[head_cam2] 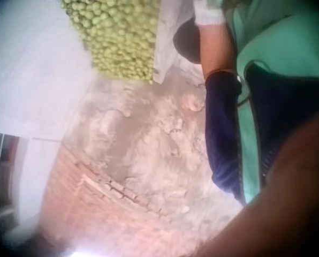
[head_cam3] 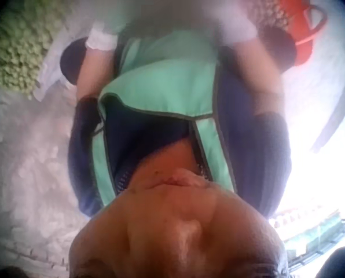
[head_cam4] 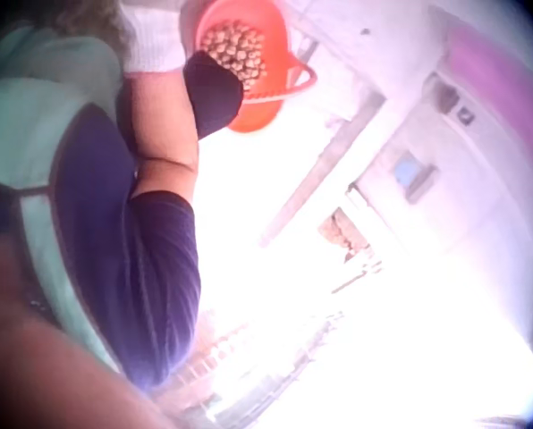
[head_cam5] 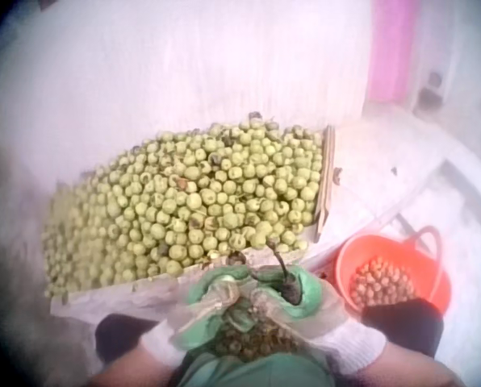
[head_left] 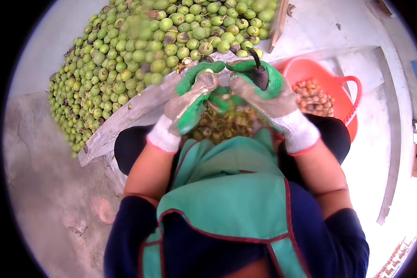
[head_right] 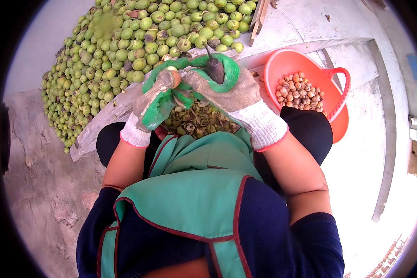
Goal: The person picks green nuts from a large pile and uses a handheld cutting tool to remove the outer skins. They place the nut kernels into a red plastic basket and discard the skins onto the floor.
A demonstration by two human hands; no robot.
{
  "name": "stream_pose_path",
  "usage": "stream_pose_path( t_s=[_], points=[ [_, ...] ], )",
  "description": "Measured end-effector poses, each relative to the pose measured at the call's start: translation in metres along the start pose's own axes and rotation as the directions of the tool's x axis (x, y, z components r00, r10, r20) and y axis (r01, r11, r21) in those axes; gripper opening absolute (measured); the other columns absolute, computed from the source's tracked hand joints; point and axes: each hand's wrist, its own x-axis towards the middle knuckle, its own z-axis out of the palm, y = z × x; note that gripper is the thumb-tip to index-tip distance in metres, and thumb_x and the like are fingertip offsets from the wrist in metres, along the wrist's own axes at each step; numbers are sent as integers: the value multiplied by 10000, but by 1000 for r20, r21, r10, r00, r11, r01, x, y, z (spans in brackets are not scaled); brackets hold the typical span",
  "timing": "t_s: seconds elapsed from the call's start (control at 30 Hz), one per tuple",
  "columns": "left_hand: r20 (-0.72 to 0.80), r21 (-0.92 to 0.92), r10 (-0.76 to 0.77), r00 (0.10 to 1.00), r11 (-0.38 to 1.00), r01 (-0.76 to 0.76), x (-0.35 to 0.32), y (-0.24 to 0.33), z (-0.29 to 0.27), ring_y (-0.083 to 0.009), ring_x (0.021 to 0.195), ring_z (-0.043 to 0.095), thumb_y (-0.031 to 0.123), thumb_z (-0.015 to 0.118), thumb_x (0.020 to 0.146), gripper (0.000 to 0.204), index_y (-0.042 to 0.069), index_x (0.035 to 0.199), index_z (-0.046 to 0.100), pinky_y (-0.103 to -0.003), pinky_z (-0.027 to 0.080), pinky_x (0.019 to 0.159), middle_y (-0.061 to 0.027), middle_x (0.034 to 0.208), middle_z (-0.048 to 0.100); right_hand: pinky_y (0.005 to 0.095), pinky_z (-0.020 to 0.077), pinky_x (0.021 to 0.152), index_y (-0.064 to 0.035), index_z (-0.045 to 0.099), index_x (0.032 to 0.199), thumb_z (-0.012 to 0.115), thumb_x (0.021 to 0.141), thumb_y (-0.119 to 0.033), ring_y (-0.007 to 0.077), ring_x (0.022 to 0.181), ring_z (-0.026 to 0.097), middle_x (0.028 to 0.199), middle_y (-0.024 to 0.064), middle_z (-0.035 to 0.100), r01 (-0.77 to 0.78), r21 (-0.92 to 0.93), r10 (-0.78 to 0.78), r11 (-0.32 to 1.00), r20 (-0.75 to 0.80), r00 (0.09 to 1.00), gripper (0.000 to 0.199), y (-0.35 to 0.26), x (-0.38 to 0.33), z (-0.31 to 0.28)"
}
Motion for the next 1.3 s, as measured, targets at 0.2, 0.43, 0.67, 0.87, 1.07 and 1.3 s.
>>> stream_pose_path(
  t_s=[0.2,0.43,0.67,0.87,1.07,1.3],
  points=[
    [-284,140,-111,952,978,155,11,-32,-5,-100,701,596,391,600,1002,386,75,1218,652,-244,475,562,-1,938,642,457,563,759,-122,645,1204,739,847,-311,374,891,683,983,165,707,139,-293,-154,946,-27,988,415,12,5,27],
    [-247,-4,-183,952,982,187,19,-44,-9,-75,679,601,315,578,1018,290,109,1210,651,-243,482,544,14,877,664,450,568,708,-132,637,1210,740,838,-289,368,824,689,927,163,706,55,-419,7,906,145,989,417,-2,8,15],
    [185,-578,-168,968,778,245,16,-49,-33,-181,942,636,235,498,1048,321,61,1305,577,-349,524,889,-72,1179,660,449,563,742,-120,591,1297,769,819,-315,362,880,698,959,189,699,151,-430,-93,890,153,984,546,-1,14,6],
    [-92,402,-50,995,912,83,9,-45,-21,-145,921,645,276,598,981,292,45,1152,654,-296,522,810,-69,1010,682,425,560,776,-82,582,1307,747,836,-281,365,888,705,960,179,713,49,-494,47,868,181,982,536,-8,3,9],
    [49,744,-83,995,668,19,4,1,2,-219,728,690,339,554,990,332,25,1057,639,-359,544,686,-125,907,677,354,569,820,-34,609,1263,747,851,-158,255,908,713,1013,166,714,125,-324,-38,938,261,964,452,6,0,8],
    [118,682,-145,982,731,26,0,10,6,-190,716,666,236,544,1022,253,3,1074,629,-319,530,596,-119,910,657,308,558,849,-5,615,1245,763,886,-180,161,924,684,1034,129,708,-5,-119,46,993,340,939,426,-1,-5,-3]
  ],
)
